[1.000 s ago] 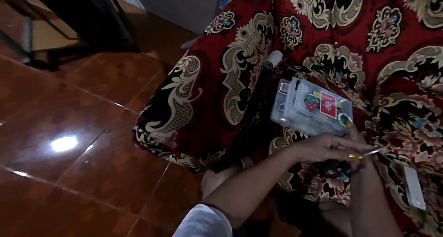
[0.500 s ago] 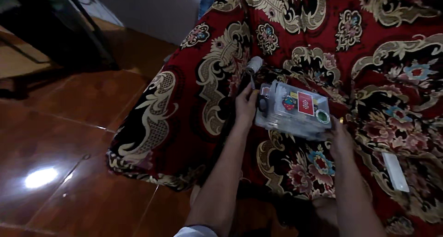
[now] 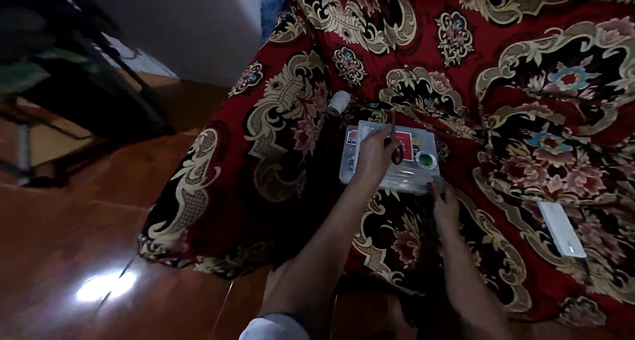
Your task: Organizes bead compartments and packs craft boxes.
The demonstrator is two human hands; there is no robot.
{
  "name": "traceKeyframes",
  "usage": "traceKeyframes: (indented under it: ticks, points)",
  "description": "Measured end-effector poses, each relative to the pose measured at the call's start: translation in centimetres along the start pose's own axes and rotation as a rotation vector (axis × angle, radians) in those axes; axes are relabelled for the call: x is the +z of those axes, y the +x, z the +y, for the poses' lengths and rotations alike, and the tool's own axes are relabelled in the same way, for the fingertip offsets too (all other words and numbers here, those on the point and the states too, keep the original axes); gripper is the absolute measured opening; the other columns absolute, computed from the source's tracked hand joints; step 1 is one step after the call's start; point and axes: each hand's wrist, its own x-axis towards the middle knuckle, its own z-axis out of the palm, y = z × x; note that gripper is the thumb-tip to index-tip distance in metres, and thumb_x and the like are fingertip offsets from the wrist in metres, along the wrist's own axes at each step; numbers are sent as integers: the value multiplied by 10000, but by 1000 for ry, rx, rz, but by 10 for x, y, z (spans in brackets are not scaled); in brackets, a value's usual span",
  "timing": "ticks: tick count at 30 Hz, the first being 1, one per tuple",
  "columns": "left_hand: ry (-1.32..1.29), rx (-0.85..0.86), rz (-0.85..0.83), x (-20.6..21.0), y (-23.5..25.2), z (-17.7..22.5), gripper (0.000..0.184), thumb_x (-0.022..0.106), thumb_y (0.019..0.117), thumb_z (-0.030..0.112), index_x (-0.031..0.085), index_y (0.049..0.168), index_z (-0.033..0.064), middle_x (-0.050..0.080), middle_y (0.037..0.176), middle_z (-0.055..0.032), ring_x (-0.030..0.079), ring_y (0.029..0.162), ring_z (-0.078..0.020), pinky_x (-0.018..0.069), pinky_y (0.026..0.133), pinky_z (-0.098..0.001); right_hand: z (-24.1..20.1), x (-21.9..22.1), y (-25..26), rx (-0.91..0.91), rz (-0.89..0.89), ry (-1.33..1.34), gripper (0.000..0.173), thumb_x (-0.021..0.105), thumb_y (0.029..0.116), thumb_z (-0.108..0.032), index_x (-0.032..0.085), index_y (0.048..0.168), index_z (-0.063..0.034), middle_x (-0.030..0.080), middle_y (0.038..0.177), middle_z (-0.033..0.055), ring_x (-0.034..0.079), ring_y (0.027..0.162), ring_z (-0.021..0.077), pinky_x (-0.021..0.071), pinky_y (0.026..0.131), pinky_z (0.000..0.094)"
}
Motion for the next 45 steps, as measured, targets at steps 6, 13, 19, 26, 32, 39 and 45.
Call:
traceKeyframes:
  ticks: [6, 13, 19, 26, 32, 39, 45]
  points:
    - [220, 59, 225, -33, 2, -41, 294, 579, 1035, 152, 686, 1256, -10, 650, 1317, -205, 613, 1248, -343, 469, 1087, -506, -5, -8, 20, 161, -119, 143, 518, 515, 1075, -312, 497, 1480, 12, 464, 1528, 245, 438, 1427, 352, 351, 1171, 510]
    - [-79, -482, 74, -29, -5, -128, 462, 405, 1118, 293, 570, 1303, -97, 611, 1237, -313, 608, 1148, -399, 469, 1016, -557, 1, -11, 37, 155, -223, 171, 501, 546, 1063, -267, 490, 1483, 1, 493, 1487, 251, 470, 1385, 350, 394, 1133, 498]
    - [-18, -568, 32, 7, 1, -112, 451, 368, 1126, 255, 500, 1398, -78, 547, 1354, -340, 536, 1279, -448, 405, 1082, -577, 3, -10, 36, 93, -214, 146, 478, 530, 1068, -240, 504, 1467, 22, 489, 1496, 258, 441, 1415, 367, 345, 1176, 493]
    - [110, -559, 28, 11, -27, -105, 372, 413, 1104, 157, 525, 1350, -99, 570, 1320, -338, 553, 1263, -448, 426, 1072, -572, 5, -17, 24, 80, -230, 139, 480, 511, 1080, -252, 494, 1471, 26, 484, 1505, 248, 464, 1404, 345, 373, 1162, 485]
    - [-160, -638, 77, 17, -77, -100, 543, 413, 1105, 384, 508, 1390, -68, 595, 1297, -297, 606, 1196, -376, 481, 1029, -525, 6, -36, -6, 267, -204, 282, 478, 505, 1088, -249, 474, 1498, -7, 538, 1448, 248, 546, 1312, 349, 438, 1091, 521]
    - [-585, -793, 149, 40, -141, -101, 712, 493, 1006, 622, 606, 1319, -7, 636, 1279, -240, 625, 1188, -338, 505, 1012, -541, 8, -48, -55, 434, -127, 494, 485, 466, 1067, -433, 499, 1460, -151, 630, 1237, 196, 656, 974, 343, 562, 738, 579]
    - [-814, -721, 248, 61, -193, -99, 651, 474, 1045, 543, 524, 1398, -1, 614, 1300, -239, 620, 1184, -318, 505, 1015, -509, 12, -47, -85, 294, 1, 474, 410, 437, 1094, -236, 499, 1437, -20, 577, 1338, 189, 598, 1156, 228, 509, 981, 441]
